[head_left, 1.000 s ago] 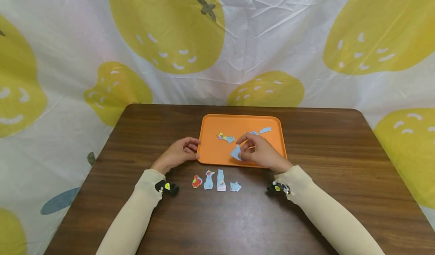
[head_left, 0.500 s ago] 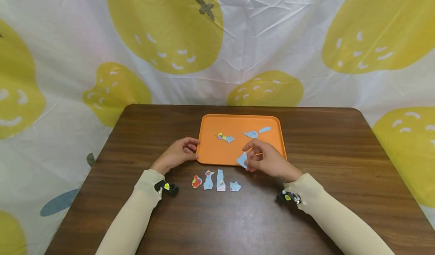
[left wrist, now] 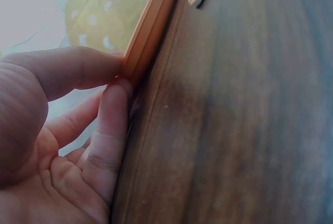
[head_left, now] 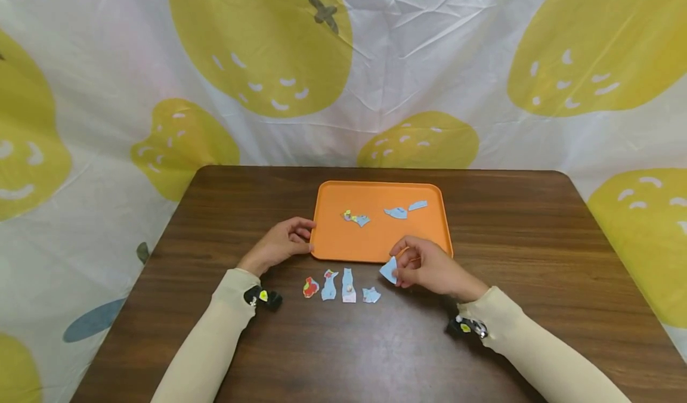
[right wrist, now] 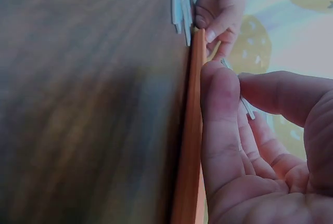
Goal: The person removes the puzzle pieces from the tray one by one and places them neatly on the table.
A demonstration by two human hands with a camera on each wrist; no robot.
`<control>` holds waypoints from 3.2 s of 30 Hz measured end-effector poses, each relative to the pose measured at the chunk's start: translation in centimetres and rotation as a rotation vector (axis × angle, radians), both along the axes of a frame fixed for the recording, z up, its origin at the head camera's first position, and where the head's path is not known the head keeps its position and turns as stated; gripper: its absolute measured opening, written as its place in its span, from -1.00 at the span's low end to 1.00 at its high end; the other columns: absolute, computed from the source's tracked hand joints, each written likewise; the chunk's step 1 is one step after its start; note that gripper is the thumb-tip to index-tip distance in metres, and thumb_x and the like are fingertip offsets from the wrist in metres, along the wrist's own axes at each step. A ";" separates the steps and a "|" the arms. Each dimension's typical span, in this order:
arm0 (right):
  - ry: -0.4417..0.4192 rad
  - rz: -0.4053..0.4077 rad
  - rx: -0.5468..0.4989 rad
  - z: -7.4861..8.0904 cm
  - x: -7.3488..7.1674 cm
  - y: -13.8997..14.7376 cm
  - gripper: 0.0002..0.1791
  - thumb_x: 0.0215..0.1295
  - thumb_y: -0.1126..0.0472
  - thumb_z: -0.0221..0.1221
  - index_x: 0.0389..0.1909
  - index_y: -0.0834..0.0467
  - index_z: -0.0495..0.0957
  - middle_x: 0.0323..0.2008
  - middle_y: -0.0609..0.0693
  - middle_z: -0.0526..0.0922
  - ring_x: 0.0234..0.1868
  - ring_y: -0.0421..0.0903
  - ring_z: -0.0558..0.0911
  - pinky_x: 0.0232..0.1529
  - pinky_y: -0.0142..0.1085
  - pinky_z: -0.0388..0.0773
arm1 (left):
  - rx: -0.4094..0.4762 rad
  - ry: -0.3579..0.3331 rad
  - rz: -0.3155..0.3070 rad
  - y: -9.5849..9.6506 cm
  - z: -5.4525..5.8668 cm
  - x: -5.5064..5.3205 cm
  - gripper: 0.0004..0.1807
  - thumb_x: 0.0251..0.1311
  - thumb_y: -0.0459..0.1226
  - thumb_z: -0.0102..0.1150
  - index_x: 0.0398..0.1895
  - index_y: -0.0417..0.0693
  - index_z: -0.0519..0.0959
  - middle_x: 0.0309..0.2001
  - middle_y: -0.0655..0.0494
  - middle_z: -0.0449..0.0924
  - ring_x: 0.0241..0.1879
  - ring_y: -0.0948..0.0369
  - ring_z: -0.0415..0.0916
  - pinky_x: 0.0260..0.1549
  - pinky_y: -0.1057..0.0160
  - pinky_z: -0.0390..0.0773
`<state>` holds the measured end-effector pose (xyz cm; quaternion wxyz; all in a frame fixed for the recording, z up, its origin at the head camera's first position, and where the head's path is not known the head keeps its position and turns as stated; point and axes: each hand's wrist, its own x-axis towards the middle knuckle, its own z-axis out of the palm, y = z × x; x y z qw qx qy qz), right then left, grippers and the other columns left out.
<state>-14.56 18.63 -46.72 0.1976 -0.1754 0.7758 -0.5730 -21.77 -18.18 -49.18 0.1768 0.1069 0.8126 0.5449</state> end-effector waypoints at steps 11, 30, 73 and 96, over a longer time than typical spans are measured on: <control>-0.079 0.042 0.010 -0.6 0.9 0.1 -0.68 0.23 0.50 0.32 -0.03 0.44 0.49 -0.33 0.30 0.75 -0.39 0.01 0.78 -0.33 -0.19 0.77 | -0.005 -0.001 -0.001 -0.1 0.4 0.1 -0.41 0.22 -0.34 0.50 0.32 -0.17 0.56 -0.01 -0.13 0.57 -0.22 0.14 0.56 -0.17 0.35 0.54; -0.071 -0.001 0.078 -0.6 1.1 0.3 -0.70 0.21 0.42 0.41 -0.06 0.39 0.60 -0.39 0.20 0.75 -0.45 0.00 0.75 -0.36 -0.20 0.76 | -0.012 -0.004 -0.002 0.0 0.5 0.1 -0.40 0.23 -0.33 0.49 0.34 -0.18 0.55 0.01 -0.17 0.56 -0.23 0.15 0.55 -0.17 0.35 0.53; 0.024 -0.099 0.026 1.6 -3.1 -1.2 -0.57 0.32 0.26 0.41 0.11 0.40 0.57 -0.29 0.30 0.72 -0.38 0.10 0.76 -0.34 -0.08 0.76 | 0.032 -0.024 -0.008 0.1 -0.1 0.2 -0.41 0.19 -0.39 0.49 0.31 -0.22 0.55 -0.05 -0.12 0.56 -0.26 0.19 0.56 -0.19 0.38 0.55; 0.095 -0.094 0.096 2.6 -7.7 -3.6 -0.54 0.39 0.16 0.36 0.21 0.28 0.58 -0.23 0.13 0.72 -0.17 0.28 0.74 -0.19 0.01 0.75 | 0.021 -0.038 -0.005 0.2 -0.3 0.0 -0.41 0.18 -0.36 0.51 0.31 -0.12 0.57 -0.03 -0.08 0.57 -0.21 0.14 0.56 -0.14 0.32 0.55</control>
